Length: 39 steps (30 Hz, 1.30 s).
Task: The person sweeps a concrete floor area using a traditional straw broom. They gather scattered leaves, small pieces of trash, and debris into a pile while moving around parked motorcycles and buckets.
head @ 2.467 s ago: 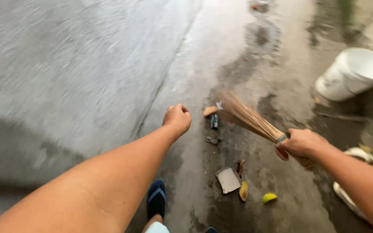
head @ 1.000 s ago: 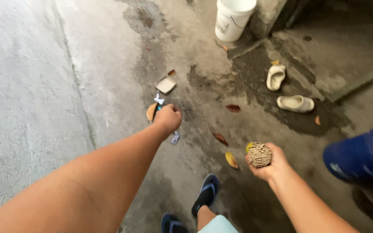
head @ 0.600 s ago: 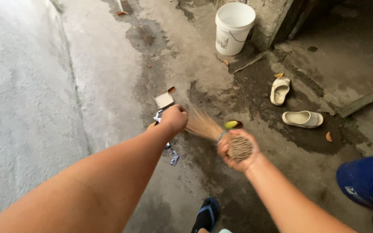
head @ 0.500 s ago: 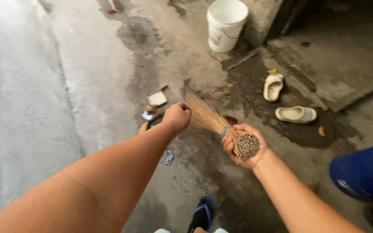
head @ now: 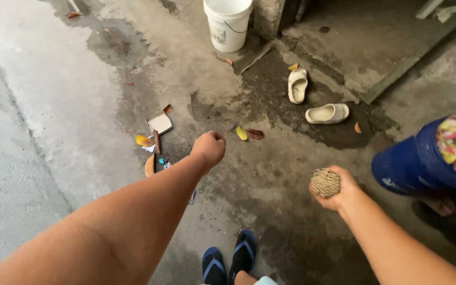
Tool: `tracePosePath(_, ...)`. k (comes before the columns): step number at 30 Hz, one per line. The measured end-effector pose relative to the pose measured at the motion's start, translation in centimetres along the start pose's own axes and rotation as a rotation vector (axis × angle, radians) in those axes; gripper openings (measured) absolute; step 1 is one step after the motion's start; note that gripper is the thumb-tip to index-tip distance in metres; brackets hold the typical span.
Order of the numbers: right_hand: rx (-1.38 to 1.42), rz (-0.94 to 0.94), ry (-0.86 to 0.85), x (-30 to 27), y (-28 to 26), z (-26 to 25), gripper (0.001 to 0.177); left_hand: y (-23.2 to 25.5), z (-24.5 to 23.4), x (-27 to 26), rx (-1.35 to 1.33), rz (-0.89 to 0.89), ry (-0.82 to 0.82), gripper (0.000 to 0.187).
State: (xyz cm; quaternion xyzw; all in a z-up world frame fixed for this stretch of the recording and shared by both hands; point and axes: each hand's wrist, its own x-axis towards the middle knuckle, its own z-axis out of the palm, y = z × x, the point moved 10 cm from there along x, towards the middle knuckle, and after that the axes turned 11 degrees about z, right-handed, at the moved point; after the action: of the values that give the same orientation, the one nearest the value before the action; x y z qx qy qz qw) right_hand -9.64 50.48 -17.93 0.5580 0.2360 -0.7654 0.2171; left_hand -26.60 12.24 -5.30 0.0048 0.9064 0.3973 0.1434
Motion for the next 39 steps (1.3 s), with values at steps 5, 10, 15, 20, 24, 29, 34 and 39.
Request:
tracePosePath(5, -0.147, 0.151, -0.246, 0.3, 10.6, 9.0, 0.02, 0.1, -0.5, -0.4, 0.03, 0.028, -0.012, 0.031)
tracePosePath(10, -0.151, 0.328, -0.367, -5.9, 18.1, 15.9, 0.026, -0.2, -1.1, -0.7, 0.036, 0.052, -0.026, 0.031)
tracePosePath(15, -0.397, 0.173, -0.341, -9.4, 16.2, 14.7, 0.03, 0.3, -1.7, -0.4, -0.009, 0.033, -0.027, 0.031)
tracePosePath(20, -0.498, -0.092, -0.028, -7.0, 8.5, 6.6, 0.026, 1.8, -1.3, 0.0, -0.032, 0.041, -0.042, 0.029)
tracePosePath(24, -0.39, -0.087, 0.058, -3.3, 0.4, 1.8, 0.02, 3.0, 0.3, 0.7, -0.031, -0.002, -0.074, 0.03)
tracePosePath(29, -0.345, 0.014, 0.032, 0.2, -3.2, 0.5, 0.019, 5.4, 1.8, 3.3, 0.012, -0.017, -0.088, 0.031)
tracePosePath(34, -0.568, 0.158, -0.041, -3.4, -1.1, 1.6, 0.03, 9.4, 5.2, 6.7, -0.008, -0.016, -0.127, 0.031)
tracePosePath(39, -0.444, 0.179, -0.197, -9.7, -6.1, -0.6, 0.046, 15.2, 9.8, 10.0, -0.027, 0.081, -0.12, 0.032)
